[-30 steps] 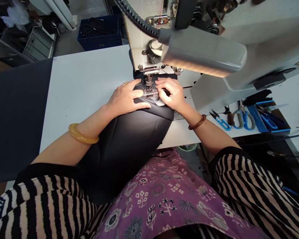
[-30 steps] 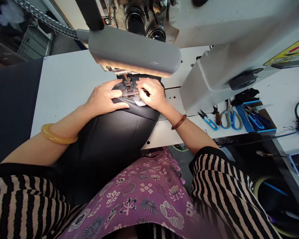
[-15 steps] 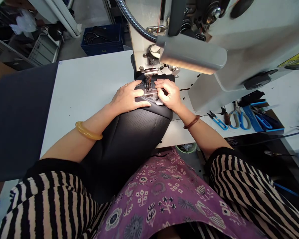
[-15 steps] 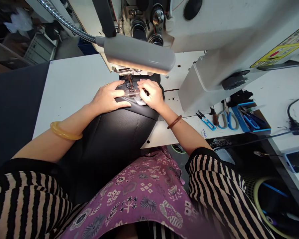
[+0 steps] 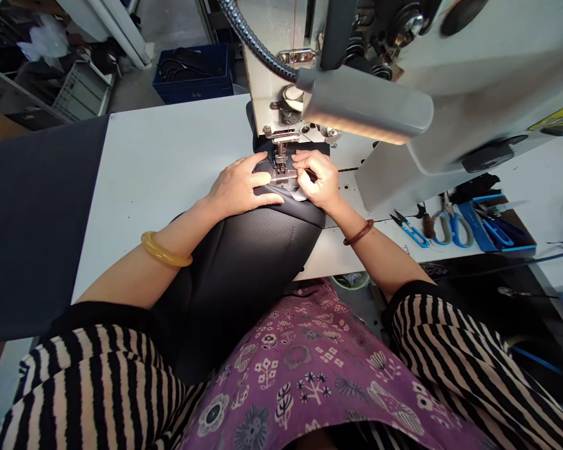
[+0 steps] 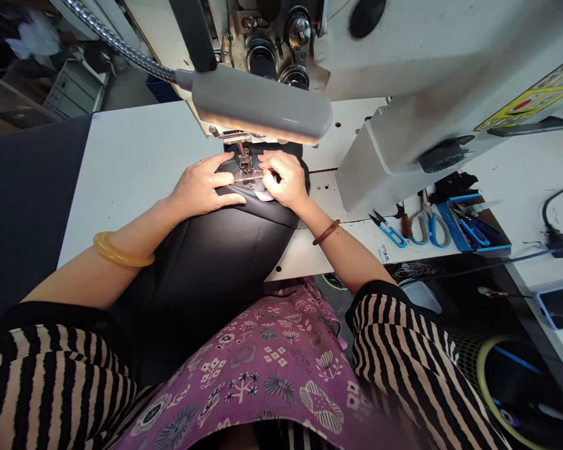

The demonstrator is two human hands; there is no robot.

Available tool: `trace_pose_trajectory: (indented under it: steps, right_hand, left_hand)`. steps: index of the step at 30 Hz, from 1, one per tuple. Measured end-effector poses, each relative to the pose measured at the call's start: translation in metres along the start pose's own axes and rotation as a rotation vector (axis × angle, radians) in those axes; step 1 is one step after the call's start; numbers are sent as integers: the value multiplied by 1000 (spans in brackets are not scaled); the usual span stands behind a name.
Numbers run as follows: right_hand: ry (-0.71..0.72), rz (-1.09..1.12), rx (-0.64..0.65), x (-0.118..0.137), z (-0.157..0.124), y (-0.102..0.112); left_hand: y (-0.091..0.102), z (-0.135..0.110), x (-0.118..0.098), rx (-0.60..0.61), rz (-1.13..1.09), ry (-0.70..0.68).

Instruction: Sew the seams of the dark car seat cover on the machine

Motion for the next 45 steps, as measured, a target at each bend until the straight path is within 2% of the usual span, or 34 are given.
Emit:
trace_pose_trajectory:
  steps: [6,11,21,29,33,36,39,42,45]
  right_hand:
    - [15,5,9,0,0,0]
    - [-44,-11,45,-3,0,-2]
    - [-46,5,10,-2,0,-2]
    - [34,49,-67,5,0,2]
    - [47,49,-73,4,0,1]
    - [28,35,-54,3,1,-1]
    - [14,50,-44,2,0,-2]
    - [-14,40,-12,-2,-1,-4]
    - [-25,3,90,-8,3,-6]
  left_hand:
    - [-1,0,0,1,-7,0]
    - [-1,-1,0,8,-2,34]
    - [1,-1,-6,22,26,56]
    - [-3,-11,-15,-88,62,5]
    - [-2,-18,-23,-104,80,28]
    - [5,-36,-44,-69,110,67]
    - [1,-73,-86,50,142,88]
    - [-21,-121,-133,152,171,43]
    - [-49,-164,-155,133,182,144]
Point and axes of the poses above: each hand's wrist, its own z-axis towards the middle knuckle, its own y-axis out of the back of the hand, x = y × z, the point moved 5 cm from there along z, towards the middle knuckle, and after that the axes turned 1 degree about -y, right-handed, at the moved point
